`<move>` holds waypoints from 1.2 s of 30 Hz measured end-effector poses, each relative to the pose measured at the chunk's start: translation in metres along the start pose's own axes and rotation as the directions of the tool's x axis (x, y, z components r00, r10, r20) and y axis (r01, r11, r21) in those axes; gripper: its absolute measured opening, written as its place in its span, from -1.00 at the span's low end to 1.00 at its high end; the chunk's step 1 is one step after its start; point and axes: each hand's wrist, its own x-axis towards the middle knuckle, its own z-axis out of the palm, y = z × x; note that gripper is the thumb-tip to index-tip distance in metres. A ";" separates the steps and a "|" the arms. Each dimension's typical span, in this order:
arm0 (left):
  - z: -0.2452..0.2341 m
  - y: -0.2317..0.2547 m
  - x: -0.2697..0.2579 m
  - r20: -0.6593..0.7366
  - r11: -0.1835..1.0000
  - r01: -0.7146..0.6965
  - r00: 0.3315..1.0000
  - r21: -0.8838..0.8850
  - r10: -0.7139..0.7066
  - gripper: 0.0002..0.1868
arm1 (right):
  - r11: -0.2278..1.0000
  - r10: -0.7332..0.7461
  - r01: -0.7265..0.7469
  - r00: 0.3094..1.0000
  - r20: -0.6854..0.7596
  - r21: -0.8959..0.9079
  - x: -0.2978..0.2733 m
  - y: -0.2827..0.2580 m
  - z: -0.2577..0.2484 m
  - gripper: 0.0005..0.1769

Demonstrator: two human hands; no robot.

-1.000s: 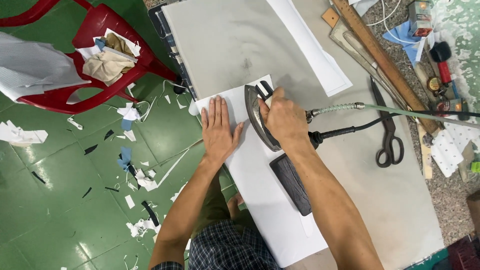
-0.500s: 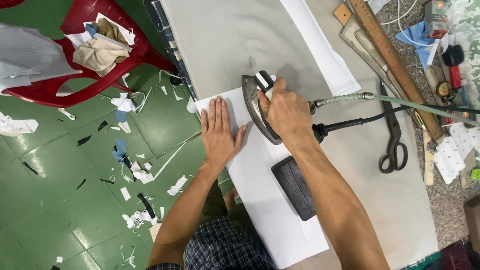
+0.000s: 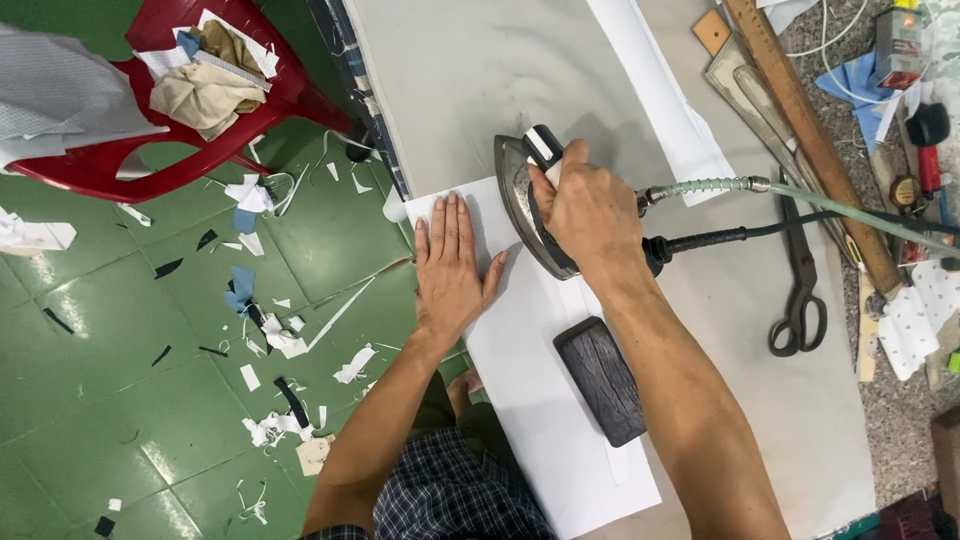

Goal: The person irons a long strip of white fabric on a work table using a steam iron. They hold the fabric flat with their left hand and move the iron back and forth to smooth the material.

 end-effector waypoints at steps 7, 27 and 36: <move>0.003 -0.002 -0.002 -0.031 1.000 -0.014 0.999 -0.010 0.014 -0.08 | 0.997 0.030 -0.028 0.999 -0.026 0.075 -0.005 0.001 0.007 -0.54; 0.051 0.118 -0.123 -0.333 0.405 -0.874 0.478 -0.268 0.813 -0.48 | 0.985 0.071 -0.072 0.997 0.011 0.155 -0.040 0.001 -0.004 -0.55; 0.085 0.124 -0.089 0.076 0.418 -0.780 0.435 -0.466 0.897 -0.42 | 0.983 0.121 -0.127 0.991 0.051 0.133 -0.041 0.000 -0.015 -0.55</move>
